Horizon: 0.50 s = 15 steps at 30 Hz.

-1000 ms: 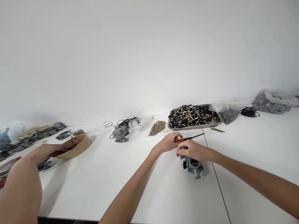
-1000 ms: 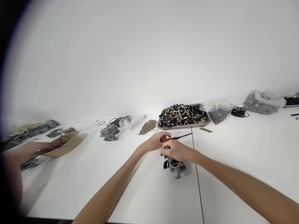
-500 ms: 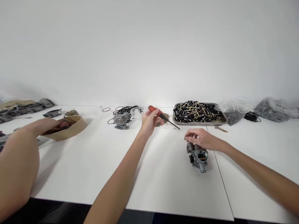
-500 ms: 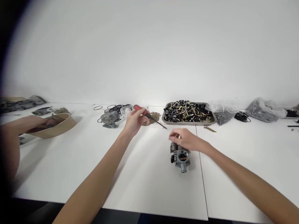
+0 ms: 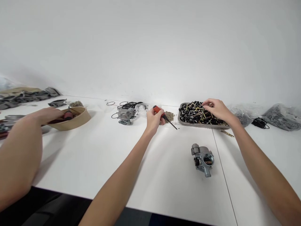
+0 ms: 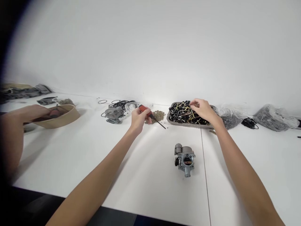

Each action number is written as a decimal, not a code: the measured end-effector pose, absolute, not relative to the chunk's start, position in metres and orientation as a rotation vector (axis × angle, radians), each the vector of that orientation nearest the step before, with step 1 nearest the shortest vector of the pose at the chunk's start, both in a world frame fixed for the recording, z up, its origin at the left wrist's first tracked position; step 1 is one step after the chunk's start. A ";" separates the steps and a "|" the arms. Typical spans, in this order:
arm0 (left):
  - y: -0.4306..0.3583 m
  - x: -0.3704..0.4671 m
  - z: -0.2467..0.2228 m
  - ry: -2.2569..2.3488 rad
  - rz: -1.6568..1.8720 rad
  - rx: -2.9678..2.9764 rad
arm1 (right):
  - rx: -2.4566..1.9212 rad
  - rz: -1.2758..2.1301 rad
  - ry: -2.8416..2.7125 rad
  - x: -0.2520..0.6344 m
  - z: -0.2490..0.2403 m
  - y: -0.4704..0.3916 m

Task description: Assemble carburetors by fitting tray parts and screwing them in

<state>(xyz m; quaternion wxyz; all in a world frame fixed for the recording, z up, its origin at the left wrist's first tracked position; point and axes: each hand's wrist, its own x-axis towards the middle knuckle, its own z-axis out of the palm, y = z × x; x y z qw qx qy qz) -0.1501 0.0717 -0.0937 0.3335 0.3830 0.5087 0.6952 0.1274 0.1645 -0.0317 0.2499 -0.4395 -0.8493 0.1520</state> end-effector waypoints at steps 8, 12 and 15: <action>0.076 -0.149 -0.100 1.362 1.803 1.045 | -1.181 0.169 -2.440 0.105 -0.081 0.175; 0.076 -0.151 -0.101 1.403 1.795 1.047 | -1.172 0.080 -2.492 0.104 -0.081 0.176; 0.076 -0.151 -0.101 1.431 1.785 1.055 | -1.178 0.053 -2.509 0.104 -0.077 0.173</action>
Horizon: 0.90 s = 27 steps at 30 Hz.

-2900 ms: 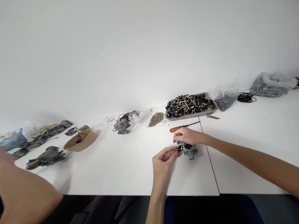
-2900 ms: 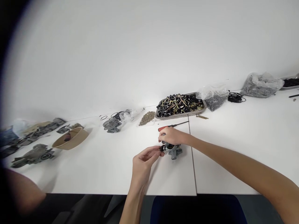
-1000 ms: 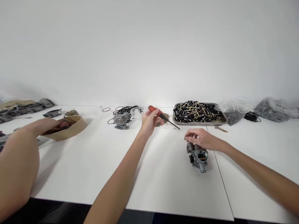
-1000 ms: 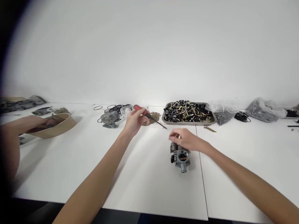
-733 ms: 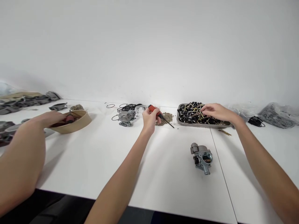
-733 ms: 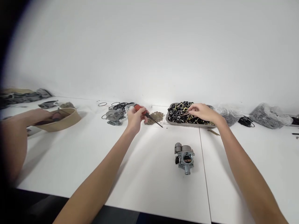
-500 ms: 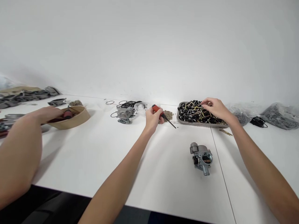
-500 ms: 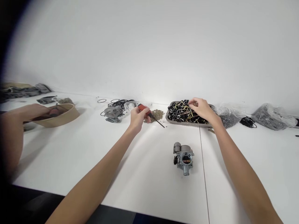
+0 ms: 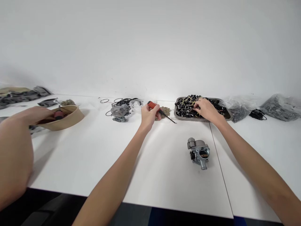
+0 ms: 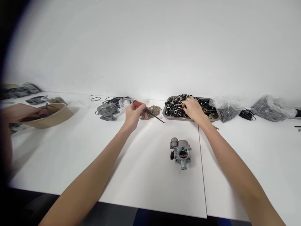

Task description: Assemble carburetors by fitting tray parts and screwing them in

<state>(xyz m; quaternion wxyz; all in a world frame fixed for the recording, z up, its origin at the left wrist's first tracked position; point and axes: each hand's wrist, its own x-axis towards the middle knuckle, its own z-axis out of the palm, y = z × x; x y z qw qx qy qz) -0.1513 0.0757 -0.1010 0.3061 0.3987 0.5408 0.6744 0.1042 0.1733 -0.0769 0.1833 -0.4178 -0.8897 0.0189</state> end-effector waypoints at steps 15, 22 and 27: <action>0.074 -0.150 -0.102 1.445 1.761 1.091 | -1.306 0.493 -2.545 0.136 -0.029 0.165; 0.075 -0.151 -0.102 1.451 1.764 1.100 | -1.574 0.462 -2.514 0.186 -0.024 0.191; 0.075 -0.151 -0.102 1.461 1.757 1.105 | -1.721 0.406 -2.441 0.217 -0.036 0.206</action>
